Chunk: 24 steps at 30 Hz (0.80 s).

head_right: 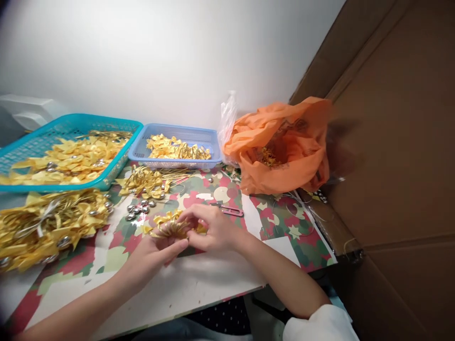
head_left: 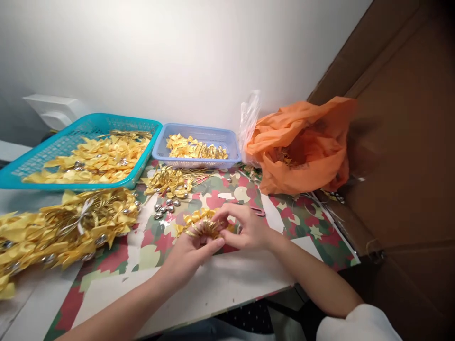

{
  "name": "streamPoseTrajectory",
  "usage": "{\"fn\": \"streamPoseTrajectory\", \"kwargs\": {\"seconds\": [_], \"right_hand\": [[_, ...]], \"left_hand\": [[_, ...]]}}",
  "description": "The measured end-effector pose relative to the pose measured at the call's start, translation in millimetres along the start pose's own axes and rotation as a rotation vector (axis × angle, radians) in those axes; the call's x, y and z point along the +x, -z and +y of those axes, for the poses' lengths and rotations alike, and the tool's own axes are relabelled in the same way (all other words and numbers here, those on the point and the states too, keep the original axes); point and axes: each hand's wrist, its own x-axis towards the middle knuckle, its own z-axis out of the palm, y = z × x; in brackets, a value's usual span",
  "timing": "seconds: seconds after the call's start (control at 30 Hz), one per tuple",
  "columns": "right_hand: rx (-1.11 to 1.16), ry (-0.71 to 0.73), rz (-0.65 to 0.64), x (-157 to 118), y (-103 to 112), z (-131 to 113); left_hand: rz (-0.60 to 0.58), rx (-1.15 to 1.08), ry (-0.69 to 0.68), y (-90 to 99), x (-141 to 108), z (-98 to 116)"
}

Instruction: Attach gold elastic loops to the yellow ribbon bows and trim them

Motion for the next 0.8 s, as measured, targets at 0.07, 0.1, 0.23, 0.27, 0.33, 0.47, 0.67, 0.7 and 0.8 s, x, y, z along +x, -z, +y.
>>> {"fn": "streamPoseTrajectory", "kwargs": {"seconds": [0.07, 0.1, 0.23, 0.27, 0.33, 0.47, 0.67, 0.7, 0.8], "right_hand": [[-0.014, 0.015, -0.065, 3, 16, -4], [-0.053, 0.002, -0.064, 5, 31, -5], [-0.585, -0.429, 0.626, 7, 121, 5], [-0.657, -0.512, 0.701, 8, 145, 11], [-0.737, -0.625, 0.72, 12, 183, 28], [-0.809, -0.815, 0.56, 31, 216, 60], [-0.813, -0.916, 0.332, 46, 218, 74], [-0.815, -0.913, 0.301, 44, 217, 76], [-0.808, -0.876, 0.219, 33, 211, 78]], "left_hand": [[0.011, 0.032, 0.028, 1.3, 0, 1], [0.024, 0.035, 0.047, 2.5, 0, 1], [-0.08, -0.107, 0.203, 6.8, 3, 0], [-0.1, -0.155, 0.222, 7.1, 3, -1], [-0.117, -0.239, 0.251, 6.8, 3, -1], [-0.072, -0.364, 0.286, 7.5, 0, 3], [0.023, -0.529, 0.229, 17.9, -4, 11], [0.015, -0.547, 0.23, 19.5, -5, 11], [-0.022, -0.578, 0.245, 22.2, -6, 7]]}}
